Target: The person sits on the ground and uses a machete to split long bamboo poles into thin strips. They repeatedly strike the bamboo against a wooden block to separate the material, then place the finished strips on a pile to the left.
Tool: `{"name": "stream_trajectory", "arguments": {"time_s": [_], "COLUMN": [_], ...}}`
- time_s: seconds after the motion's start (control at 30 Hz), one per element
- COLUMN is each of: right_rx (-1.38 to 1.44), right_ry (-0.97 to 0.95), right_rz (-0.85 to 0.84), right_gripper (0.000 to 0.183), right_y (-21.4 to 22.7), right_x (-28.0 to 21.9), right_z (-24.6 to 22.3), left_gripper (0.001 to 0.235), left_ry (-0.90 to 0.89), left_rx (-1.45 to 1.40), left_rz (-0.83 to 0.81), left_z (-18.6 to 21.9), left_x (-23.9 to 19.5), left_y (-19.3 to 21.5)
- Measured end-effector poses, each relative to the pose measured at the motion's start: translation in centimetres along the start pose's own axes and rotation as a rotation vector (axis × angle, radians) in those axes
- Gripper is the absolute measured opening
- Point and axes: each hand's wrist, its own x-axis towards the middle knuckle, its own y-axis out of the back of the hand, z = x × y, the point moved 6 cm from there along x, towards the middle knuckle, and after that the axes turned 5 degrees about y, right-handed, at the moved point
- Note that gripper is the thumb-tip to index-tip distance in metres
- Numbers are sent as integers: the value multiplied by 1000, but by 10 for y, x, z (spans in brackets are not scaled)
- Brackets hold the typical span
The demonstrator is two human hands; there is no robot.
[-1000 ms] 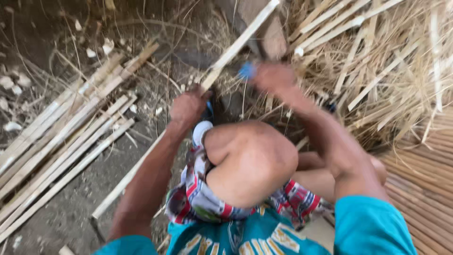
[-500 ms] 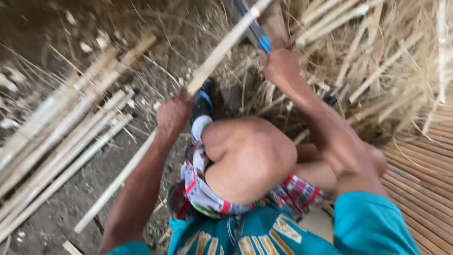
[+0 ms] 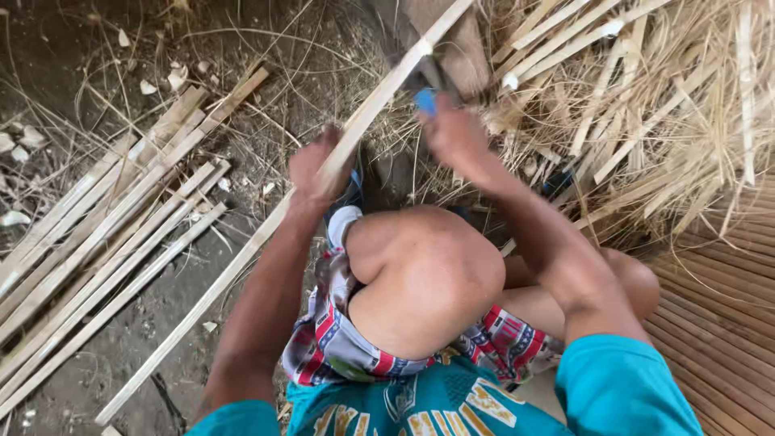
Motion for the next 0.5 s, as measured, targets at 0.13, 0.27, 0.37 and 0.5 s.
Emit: {"name": "stream_trajectory", "arguments": {"time_s": [0.13, 0.27, 0.37, 0.5], "right_rx": [-425, -287, 91, -288], "right_ry": [169, -99, -303, 65], "right_rz": [35, 144, 32, -198], "right_gripper": [42, 43, 53, 44], "right_y": [23, 63, 29, -12], "right_x": [-6, 6, -1, -5], "right_z": [27, 61, 37, -11], "left_gripper": [44, 51, 43, 40], "left_ry": [-143, 106, 46, 0], "left_rx": [25, 170, 86, 23], "left_rz": [153, -51, 8, 86], "left_z": [-28, -87, -60, -22], "left_x": [-41, -71, -34, -2], "left_y": [10, 33, 16, 11]}}
